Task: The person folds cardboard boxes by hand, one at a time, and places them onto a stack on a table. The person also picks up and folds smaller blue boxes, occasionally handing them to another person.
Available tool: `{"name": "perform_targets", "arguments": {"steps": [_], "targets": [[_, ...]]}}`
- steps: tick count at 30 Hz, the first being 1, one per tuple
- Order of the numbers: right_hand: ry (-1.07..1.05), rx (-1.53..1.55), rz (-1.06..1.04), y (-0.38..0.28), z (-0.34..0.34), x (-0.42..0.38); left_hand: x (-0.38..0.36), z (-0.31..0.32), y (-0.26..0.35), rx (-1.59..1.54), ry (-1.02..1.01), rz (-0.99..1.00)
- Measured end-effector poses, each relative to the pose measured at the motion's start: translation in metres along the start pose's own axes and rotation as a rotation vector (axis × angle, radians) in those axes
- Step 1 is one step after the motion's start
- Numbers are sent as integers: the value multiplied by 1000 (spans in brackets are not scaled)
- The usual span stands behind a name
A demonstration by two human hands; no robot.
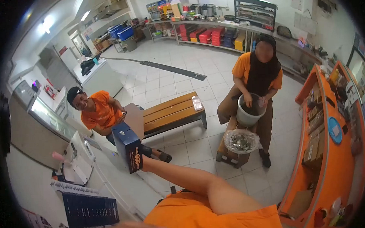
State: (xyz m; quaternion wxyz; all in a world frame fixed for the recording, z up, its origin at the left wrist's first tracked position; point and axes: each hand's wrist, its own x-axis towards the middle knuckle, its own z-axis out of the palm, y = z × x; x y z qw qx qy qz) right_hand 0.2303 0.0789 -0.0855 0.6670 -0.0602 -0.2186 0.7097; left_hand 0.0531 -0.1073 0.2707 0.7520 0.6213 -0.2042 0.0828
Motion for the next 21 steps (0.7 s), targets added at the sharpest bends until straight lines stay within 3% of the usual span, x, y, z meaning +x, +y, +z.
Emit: {"name": "perform_targets", "arguments": {"steps": [1, 5, 7, 9, 10, 13, 15, 16, 19, 21], "targets": [[3, -5, 5, 3, 1, -2, 5, 9, -5, -14, -11, 48], [7, 43, 47, 28, -6, -2, 23, 36, 20, -324, 320, -331], [11, 51, 14, 16, -8, -5, 7, 11, -8, -499, 153, -339], [2, 97, -14, 16, -17, -8, -41, -52, -59, -464, 72, -222], [-21, 129, -13, 18, -21, -8, -66, -71, -64, -326, 199, -203], [-119, 243, 40, 23, -56, -21, -150, -102, -78, -82, 850, -149], [589, 110, 173, 25, -23, -44, -198, -102, -77, -66, 1063, -62], [346, 156, 164, 39, -105, -38, -216, -101, -71, -68, 1214, 4], [-175, 399, 420, 53, -174, -47, -253, -81, -53, -82, 1291, 117], [556, -158, 324, 61, -117, -42, -272, -77, -41, -61, 1387, 190]]}}
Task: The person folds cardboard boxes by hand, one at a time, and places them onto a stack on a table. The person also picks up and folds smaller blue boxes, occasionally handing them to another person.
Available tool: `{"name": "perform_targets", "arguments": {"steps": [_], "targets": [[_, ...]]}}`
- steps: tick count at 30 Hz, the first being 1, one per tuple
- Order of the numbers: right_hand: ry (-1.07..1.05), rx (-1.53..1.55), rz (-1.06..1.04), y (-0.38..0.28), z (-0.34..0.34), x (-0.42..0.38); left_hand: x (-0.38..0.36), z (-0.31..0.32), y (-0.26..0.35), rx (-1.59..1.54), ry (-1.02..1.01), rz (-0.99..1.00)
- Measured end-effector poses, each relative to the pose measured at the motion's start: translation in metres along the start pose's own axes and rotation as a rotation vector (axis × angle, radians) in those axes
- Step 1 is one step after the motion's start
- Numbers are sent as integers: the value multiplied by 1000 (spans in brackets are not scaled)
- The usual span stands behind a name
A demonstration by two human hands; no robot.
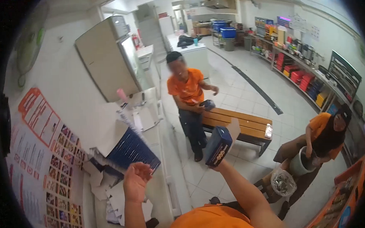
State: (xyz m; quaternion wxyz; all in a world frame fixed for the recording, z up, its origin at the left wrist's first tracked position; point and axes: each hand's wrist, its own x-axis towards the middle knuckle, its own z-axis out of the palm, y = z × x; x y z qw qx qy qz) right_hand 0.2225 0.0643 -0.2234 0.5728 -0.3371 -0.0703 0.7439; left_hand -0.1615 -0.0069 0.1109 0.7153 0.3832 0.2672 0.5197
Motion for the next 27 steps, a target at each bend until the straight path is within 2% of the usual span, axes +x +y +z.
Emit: {"name": "perform_targets", "arguments": {"steps": [1, 2, 4, 6, 8, 11, 12, 13, 14, 16, 17, 18, 20, 22, 24, 25, 27], "targets": [[-42, -22, -115, -8, 41, -9, 2, -15, 10, 191, 109, 174], [-103, -35, -131, -18, 77, -11, 1, -32, 19, 384, 239, 343], [-238, -94, -113, -42, 160, -8, 11, -71, 46, 563, 492, 595], [-334, -176, -113, -66, 249, -6, 32, -126, 70, 604, 610, 721], [-396, -267, -121, -82, 330, 5, 51, -146, 86, 751, 621, 722], [-391, -449, -152, -82, 440, 45, 59, -126, 102, 922, 706, 616], [-455, -950, -486, -82, 454, 89, 67, -136, 101, 1053, 678, 575], [-386, -1336, -658, -76, 484, 65, 72, -143, 100, 1181, 649, 528], [-268, -1712, -837, -69, 516, 38, 73, -146, 103, 1177, 672, 528], [-268, -1768, -1126, -50, 544, 32, 72, -150, 104, 1239, 623, 577], [-285, -1845, -1254, -48, 544, 65, 66, -138, 112, 1196, 626, 486], [-320, -1851, -1245, -49, 549, 73, 66, -142, 112, 1189, 656, 479], [-275, -2185, -1092, -48, 555, 85, 69, -156, 112, 1313, 565, 542], [-309, -2194, -1072, -51, 551, 87, 68, -155, 113, 1342, 601, 571], [-535, -2229, -1283, -53, 548, 81, 57, -138, 123, 1382, 623, 461], [-564, -2226, -1285, -50, 552, 77, 55, -136, 128, 1376, 616, 359], [-578, -2444, -1172, -48, 558, 68, 57, -143, 129, 1387, 636, 330]]}}
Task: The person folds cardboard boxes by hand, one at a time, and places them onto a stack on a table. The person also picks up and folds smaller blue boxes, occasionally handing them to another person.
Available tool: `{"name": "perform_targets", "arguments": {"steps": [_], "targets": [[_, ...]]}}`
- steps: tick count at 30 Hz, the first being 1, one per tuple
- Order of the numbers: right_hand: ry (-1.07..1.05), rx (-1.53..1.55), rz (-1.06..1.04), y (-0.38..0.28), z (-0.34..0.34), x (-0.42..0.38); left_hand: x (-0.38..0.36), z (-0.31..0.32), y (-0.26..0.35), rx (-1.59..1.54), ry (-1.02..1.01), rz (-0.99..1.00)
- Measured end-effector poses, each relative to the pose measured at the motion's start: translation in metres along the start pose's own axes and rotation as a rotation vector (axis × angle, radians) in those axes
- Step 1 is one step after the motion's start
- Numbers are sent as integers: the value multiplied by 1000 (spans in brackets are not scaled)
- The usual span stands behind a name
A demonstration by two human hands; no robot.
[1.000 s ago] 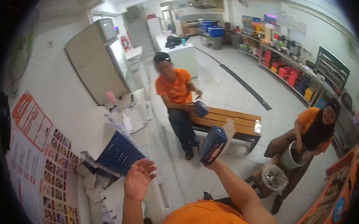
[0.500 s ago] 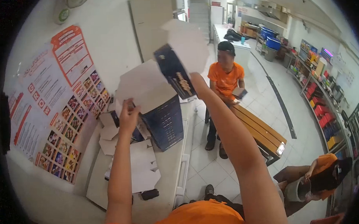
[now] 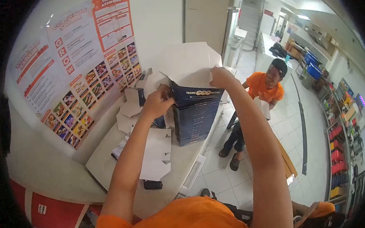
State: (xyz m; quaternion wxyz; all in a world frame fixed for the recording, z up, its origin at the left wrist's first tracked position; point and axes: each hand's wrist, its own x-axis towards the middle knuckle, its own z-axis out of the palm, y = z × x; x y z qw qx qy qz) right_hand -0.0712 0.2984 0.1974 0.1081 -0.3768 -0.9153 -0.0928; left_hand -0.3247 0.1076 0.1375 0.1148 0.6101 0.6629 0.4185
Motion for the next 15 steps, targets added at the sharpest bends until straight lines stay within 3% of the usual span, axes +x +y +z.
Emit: {"name": "perform_targets", "arguments": {"steps": [5, 7, 10, 15], "targets": [[-82, -36, 31, -8, 1, 13, 3, 4, -3, 38, -40, -25], [-133, -49, 87, -7, 7, 18, -2, 14, -4, -105, 155, 121], [-110, -82, 108, -5, 12, 21, -14, -1, 20, -167, 127, 256], [-74, -328, -174, 5, 38, 34, -15, 8, 5, -27, 90, 414]]}}
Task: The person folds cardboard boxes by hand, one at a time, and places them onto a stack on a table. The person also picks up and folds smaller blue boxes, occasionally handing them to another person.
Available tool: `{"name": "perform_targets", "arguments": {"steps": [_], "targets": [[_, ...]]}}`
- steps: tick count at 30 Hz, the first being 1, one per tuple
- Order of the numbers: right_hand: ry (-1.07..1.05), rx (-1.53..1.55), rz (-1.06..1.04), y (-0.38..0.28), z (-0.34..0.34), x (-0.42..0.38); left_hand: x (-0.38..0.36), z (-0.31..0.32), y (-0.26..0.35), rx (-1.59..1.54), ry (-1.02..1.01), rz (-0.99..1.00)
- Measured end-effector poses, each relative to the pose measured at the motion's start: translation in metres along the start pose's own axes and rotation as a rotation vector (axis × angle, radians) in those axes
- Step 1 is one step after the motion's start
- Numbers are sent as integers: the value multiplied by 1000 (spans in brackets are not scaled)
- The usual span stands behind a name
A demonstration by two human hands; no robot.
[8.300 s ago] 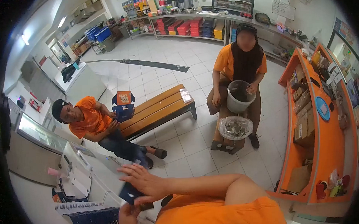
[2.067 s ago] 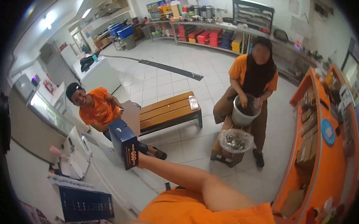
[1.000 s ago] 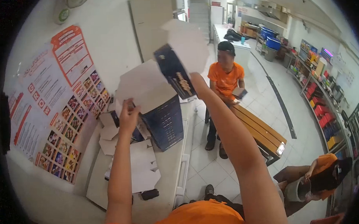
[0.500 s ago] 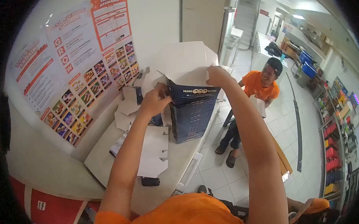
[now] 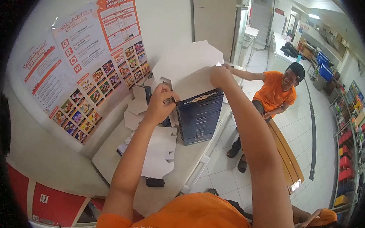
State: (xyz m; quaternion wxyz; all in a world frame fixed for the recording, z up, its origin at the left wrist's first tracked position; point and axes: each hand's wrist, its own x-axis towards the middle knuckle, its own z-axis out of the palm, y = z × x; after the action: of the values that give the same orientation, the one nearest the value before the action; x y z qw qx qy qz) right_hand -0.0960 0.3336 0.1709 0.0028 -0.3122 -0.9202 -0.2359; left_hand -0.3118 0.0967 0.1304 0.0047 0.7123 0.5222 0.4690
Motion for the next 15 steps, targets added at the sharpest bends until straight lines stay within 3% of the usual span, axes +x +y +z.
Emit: {"name": "perform_targets", "arguments": {"steps": [1, 3, 5, 6, 7, 9, 10, 12, 15], "targets": [[19, -47, -49, 1, 7, 3, -2, 1, -1, 37, 18, 14], [-120, 94, 148, -18, -23, -10, -4, 2, 3, 51, -1, -54], [-85, 150, 213, -21, -5, -8, -7, 8, 5, 61, -24, -133], [-42, 191, 278, -19, 7, -4, -9, 13, 4, 10, 104, -72], [-20, 146, 195, -15, 21, 0, -18, 15, 2, -37, 232, -19], [-41, 27, 67, -19, 11, -12, -55, 11, -15, -55, 260, -154], [5, 295, 315, -29, -6, -21, -78, 8, -28, -74, 302, -244], [66, 424, 545, -45, -36, -36, -167, 17, -60, -13, 3, -397], [305, 478, 667, -39, -52, -49, -310, 23, -49, 300, -427, -278]]}}
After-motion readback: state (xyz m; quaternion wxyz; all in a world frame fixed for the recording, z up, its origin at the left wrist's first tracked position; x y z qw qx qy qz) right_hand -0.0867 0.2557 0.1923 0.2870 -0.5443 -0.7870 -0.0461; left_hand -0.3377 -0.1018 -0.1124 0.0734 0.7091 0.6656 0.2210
